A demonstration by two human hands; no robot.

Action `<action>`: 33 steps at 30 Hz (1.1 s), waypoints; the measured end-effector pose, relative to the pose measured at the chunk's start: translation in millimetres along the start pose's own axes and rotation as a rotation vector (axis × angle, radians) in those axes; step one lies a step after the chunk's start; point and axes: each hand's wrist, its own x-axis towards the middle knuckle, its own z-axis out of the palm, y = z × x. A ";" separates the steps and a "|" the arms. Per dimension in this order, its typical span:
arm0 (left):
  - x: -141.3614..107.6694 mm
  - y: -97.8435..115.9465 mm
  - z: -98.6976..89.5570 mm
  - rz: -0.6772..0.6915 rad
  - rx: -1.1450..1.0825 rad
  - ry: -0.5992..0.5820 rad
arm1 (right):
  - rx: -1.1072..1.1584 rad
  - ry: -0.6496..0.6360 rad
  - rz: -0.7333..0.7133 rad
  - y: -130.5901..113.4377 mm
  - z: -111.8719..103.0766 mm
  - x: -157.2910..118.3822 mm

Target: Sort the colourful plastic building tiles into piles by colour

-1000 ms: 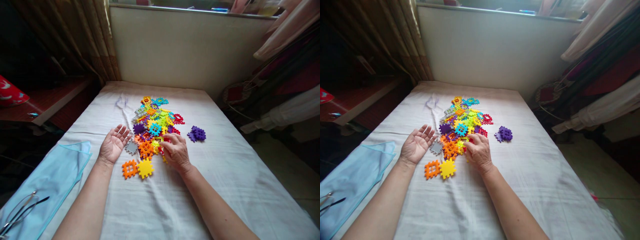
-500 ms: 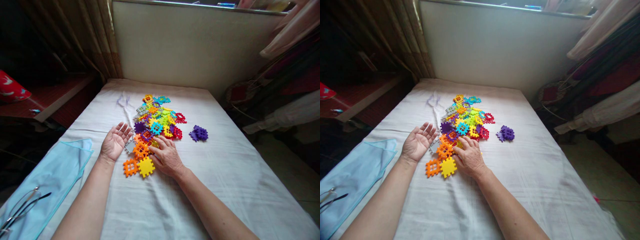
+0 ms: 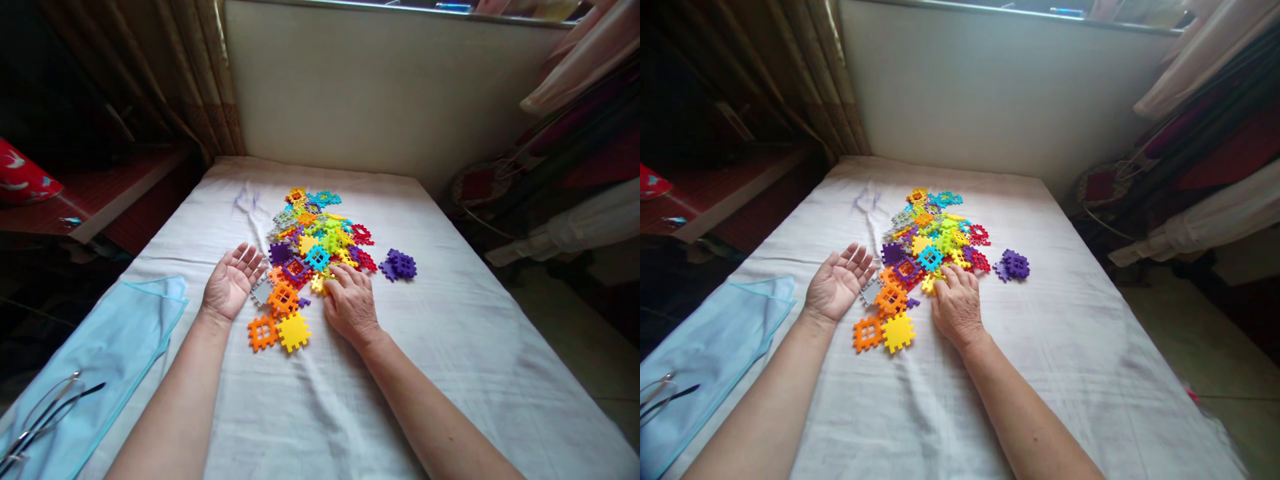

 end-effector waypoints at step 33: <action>-1.2 1.4 2.3 -0.015 -0.029 0.010 | 0.277 0.460 0.364 93.3 -16.3 10.3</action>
